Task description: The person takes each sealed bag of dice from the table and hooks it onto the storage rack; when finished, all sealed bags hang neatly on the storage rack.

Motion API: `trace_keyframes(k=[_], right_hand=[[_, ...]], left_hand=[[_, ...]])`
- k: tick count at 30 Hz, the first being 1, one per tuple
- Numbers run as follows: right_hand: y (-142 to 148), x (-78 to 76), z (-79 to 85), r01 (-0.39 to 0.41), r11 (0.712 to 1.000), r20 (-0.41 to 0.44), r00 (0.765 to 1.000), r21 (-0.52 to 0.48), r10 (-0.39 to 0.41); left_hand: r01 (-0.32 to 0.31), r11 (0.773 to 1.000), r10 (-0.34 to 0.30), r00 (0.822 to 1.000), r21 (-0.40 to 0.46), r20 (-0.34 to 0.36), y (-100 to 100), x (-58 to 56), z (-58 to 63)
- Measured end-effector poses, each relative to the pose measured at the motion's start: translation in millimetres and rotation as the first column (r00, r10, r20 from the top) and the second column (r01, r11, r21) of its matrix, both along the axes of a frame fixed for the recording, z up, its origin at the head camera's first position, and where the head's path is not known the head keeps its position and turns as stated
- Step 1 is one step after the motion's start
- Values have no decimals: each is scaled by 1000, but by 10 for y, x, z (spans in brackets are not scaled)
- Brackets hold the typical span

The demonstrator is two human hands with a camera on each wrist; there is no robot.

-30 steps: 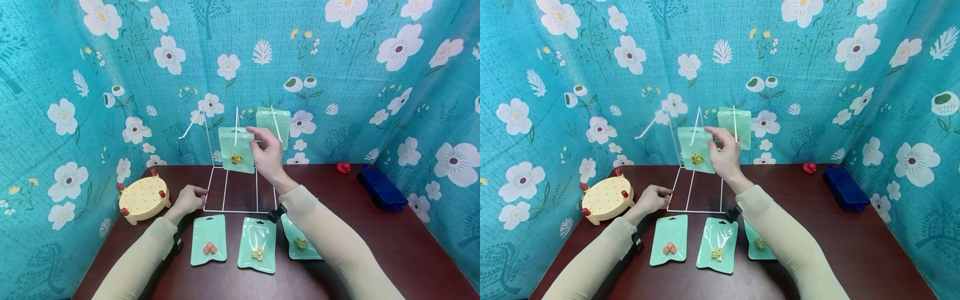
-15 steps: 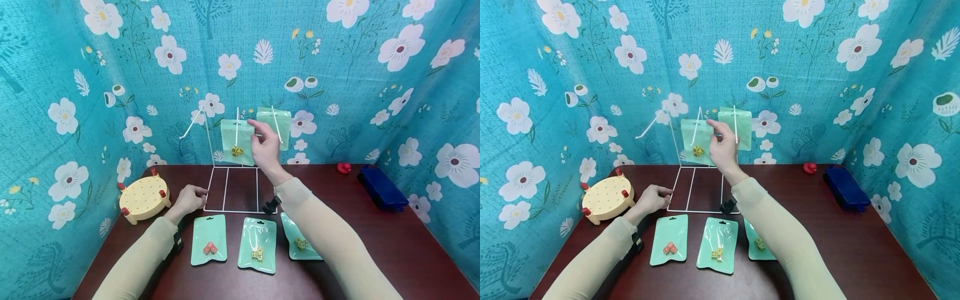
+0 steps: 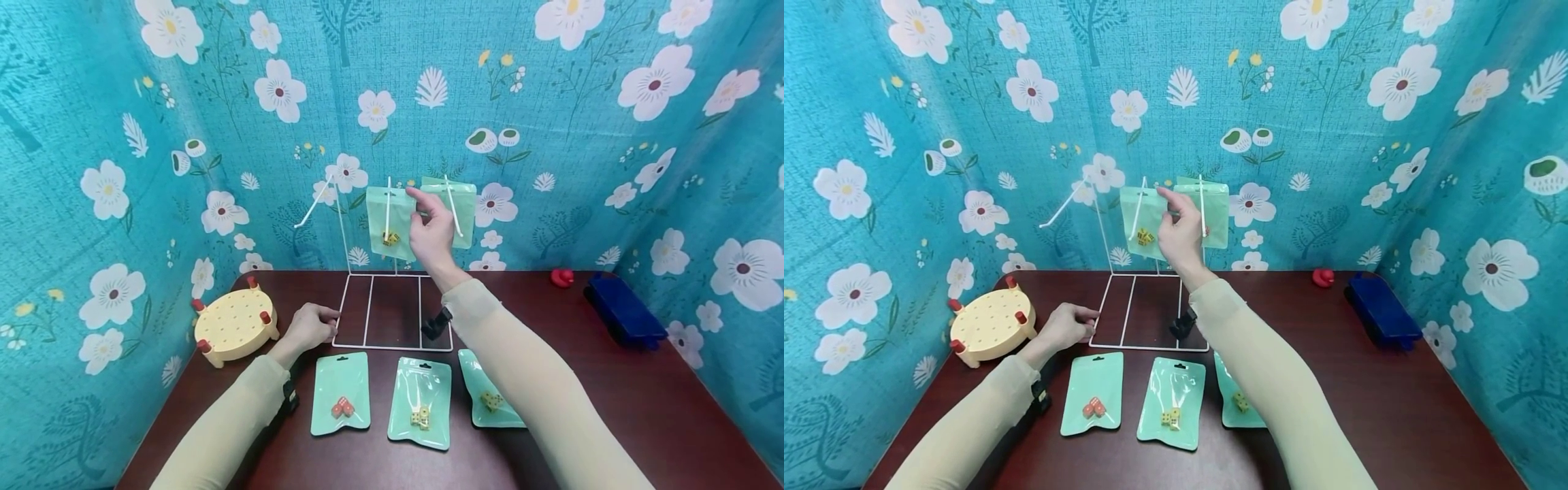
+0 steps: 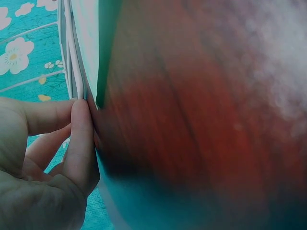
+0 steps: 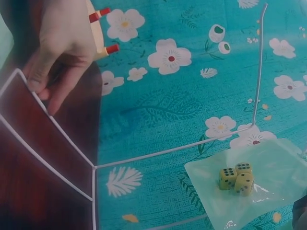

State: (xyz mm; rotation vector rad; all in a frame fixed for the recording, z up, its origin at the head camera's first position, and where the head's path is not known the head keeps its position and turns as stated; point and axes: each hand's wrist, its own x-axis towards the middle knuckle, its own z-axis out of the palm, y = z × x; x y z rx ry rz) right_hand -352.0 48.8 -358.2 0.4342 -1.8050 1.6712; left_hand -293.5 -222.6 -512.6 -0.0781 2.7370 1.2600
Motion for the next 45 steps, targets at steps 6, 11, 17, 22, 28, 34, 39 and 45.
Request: trace_keyframes(k=[6, 11, 17, 22, 28, 34, 39, 45], right_hand=[[-14, -75, -9, 36, 999, 51, 998, 15, -37], [-19, -125, -24, 70, 996, 66, 995, 54, -73], [-28, -146, -33, 90, 992, 80, 992, 84, -97], [-11, -138, -57, 75, 994, 83, 993, 85, -82], [22, -53, -108, 4, 1000, 40, 999, 25, -5], [200, 189, -244, -60, 997, 5, 998, 54, 60], [605, 438, -418, -136, 961, 121, 987, 242, 109], [1249, 673, -810, -264, 785, 298, 949, 561, 106]], left_hand=[[5, 1000, -5, 1000, 18, 8, 4, 5, 9], [1, 1000, -1, 1000, 21, 17, 6, 9, 22], [4, 1000, -5, 1000, 14, 10, 8, 3, 22], [3, 1000, -3, 1000, 13, 10, 10, 1, 16], [-4, 1000, 4, 1000, 6, 10, 6, -1, 12], [-9, 1000, 9, 1000, 3, 18, 12, -1, -3], [-7, 1000, 6, 999, 4, 32, 16, -7, 7], [-12, 1000, 12, 999, -1, 40, 19, -10, 18]])
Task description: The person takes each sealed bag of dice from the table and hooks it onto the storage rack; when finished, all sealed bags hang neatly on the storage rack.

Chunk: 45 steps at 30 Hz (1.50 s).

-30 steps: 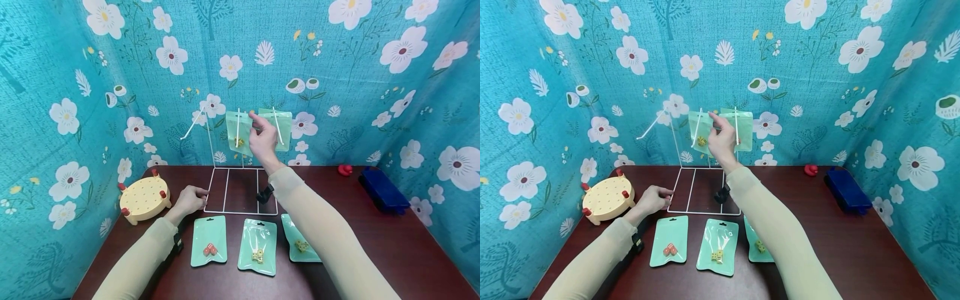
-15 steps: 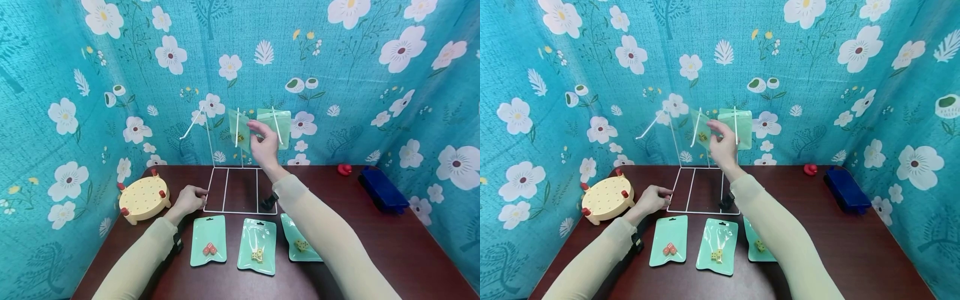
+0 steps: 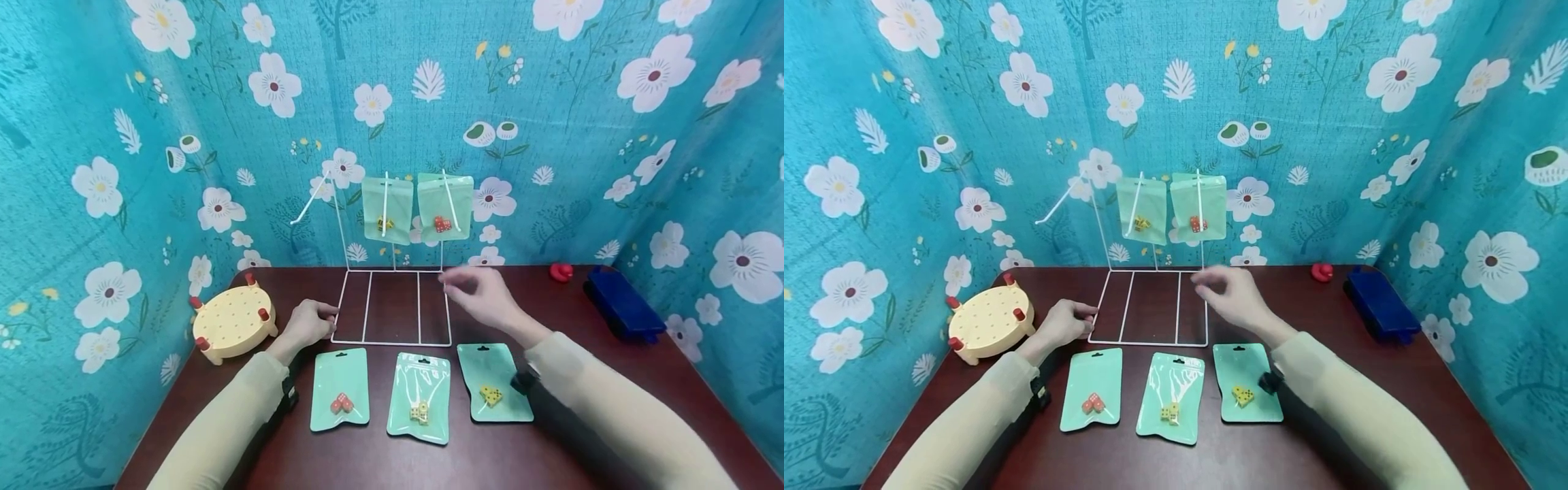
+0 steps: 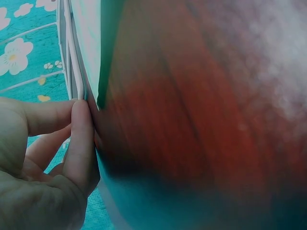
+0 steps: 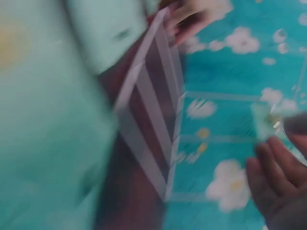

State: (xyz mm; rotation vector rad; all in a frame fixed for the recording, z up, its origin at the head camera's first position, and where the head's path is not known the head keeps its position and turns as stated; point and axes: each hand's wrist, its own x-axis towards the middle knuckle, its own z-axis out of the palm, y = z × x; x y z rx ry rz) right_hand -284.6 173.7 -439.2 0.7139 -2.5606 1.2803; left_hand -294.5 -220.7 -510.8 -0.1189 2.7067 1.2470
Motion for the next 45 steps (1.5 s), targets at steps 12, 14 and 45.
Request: trace_keyframes(k=[12, 14, 45], right_hand=[[968, 373, -606, -87, 894, 157, 987, 440, 19], [976, 389, -636, -94, 875, 140, 990, 476, 30], [871, 537, -669, 10, 899, 174, 980, 438, -96]], left_hand=[[17, 1000, -17, 1000, -12, -1, -3, -22, -15], [19, 1000, -19, 1000, -14, -7, -13, -24, -13], [3, 1000, -3, 1000, -29, 8, 0, -19, 5]])
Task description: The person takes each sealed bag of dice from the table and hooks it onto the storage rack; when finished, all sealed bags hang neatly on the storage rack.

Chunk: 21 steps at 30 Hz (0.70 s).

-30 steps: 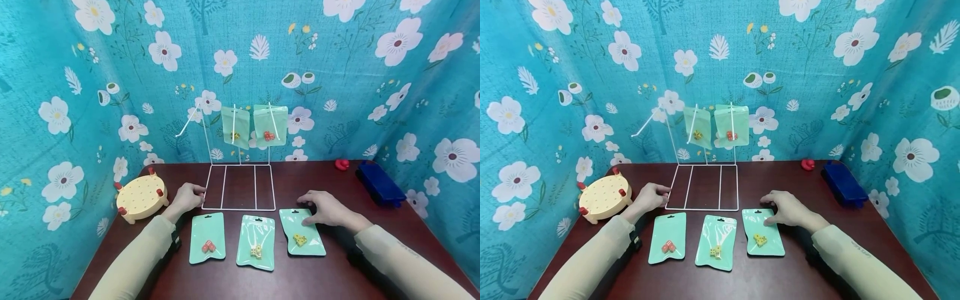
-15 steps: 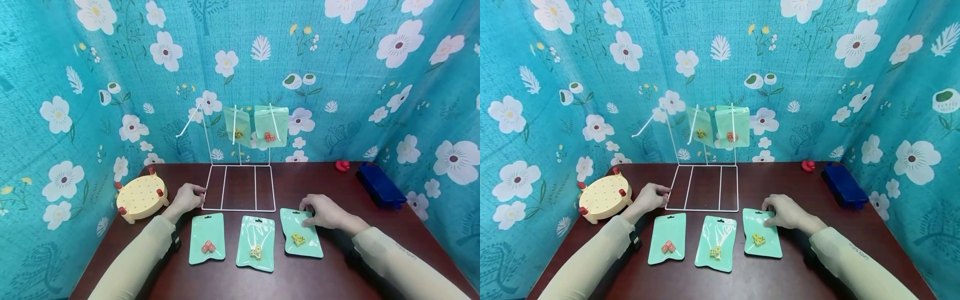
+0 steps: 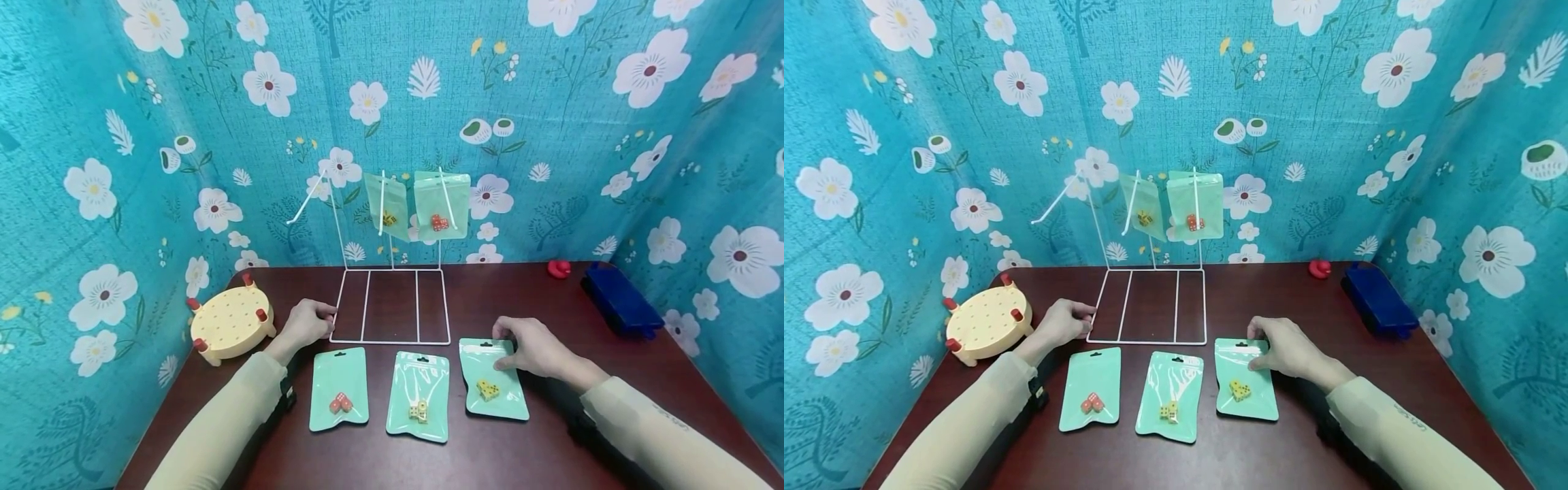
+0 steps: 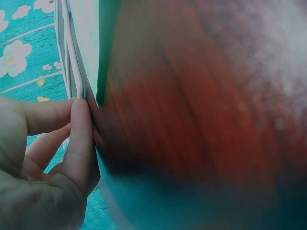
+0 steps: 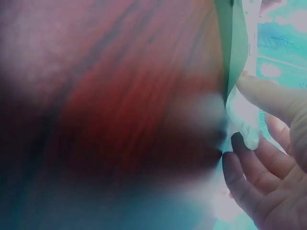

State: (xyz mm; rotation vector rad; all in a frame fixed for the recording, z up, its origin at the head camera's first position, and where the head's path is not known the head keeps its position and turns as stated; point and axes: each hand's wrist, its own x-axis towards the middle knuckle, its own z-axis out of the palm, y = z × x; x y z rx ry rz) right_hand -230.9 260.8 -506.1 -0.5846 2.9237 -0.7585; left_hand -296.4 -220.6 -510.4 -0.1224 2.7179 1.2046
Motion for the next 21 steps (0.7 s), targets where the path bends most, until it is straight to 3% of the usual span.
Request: trace_keyframes(k=[10, 21], right_hand=[[97, 34, -9, -5, 995, -19, 1000, -100, 3], [149, 137, 245, -41, 988, -14, 999, -148, 40]], left_hand=[[3, 1000, -3, 1000, 7, 1, -10, -29, -11], [-7, 1000, 7, 1000, 18, 4, -3, -19, -13]])
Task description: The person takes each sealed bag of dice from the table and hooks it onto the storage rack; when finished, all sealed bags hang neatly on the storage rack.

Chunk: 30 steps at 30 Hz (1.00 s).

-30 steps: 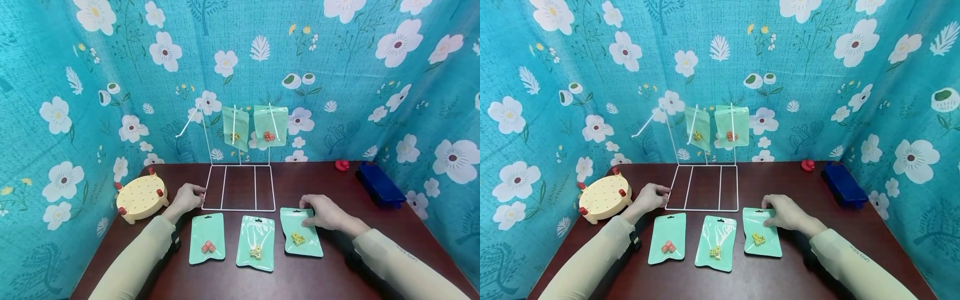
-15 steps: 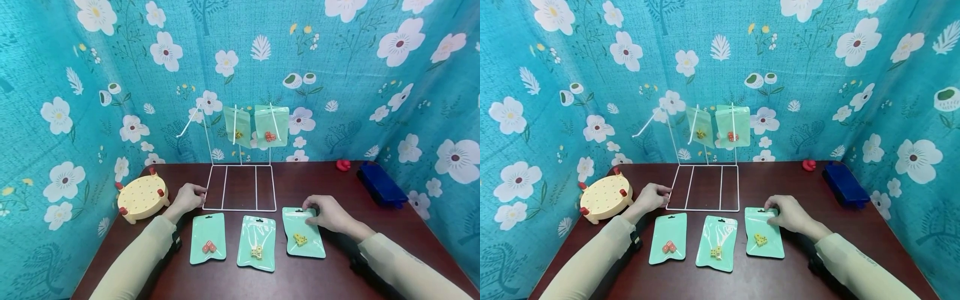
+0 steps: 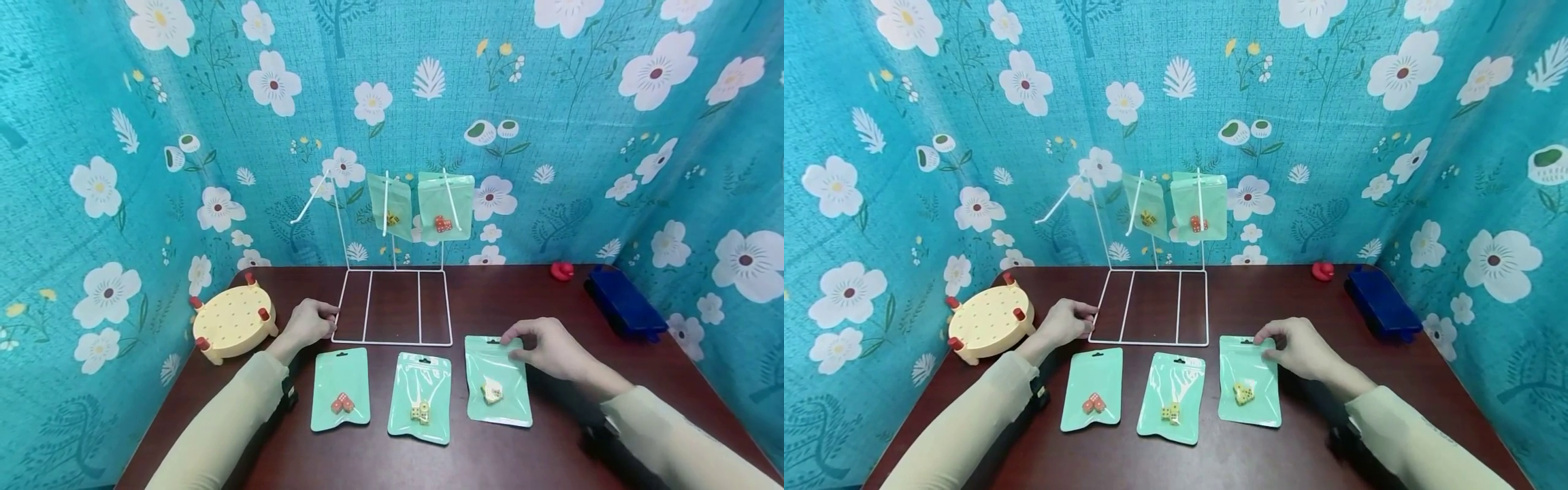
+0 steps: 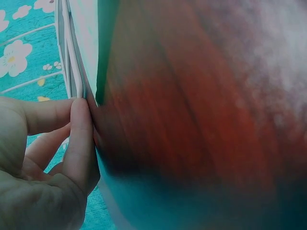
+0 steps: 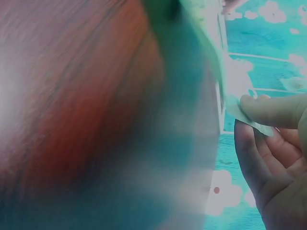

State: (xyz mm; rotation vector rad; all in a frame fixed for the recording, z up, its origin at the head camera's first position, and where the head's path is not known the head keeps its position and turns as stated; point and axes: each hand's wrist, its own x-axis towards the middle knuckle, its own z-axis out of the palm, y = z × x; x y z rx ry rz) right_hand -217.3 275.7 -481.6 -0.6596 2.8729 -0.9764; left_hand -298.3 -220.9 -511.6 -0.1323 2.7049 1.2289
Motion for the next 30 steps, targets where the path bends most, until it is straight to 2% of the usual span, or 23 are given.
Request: trace_keyframes(k=[15, 30], right_hand=[[-31, 178, 346, -36, 999, -65, 997, -27, 34], [-89, 245, 546, -129, 988, -134, 984, -81, 117]], left_hand=[[10, 1000, -10, 1000, -2, -9, -18, 14, 2], [7, 1000, -7, 1000, 11, -10, -12, 17, -12]])
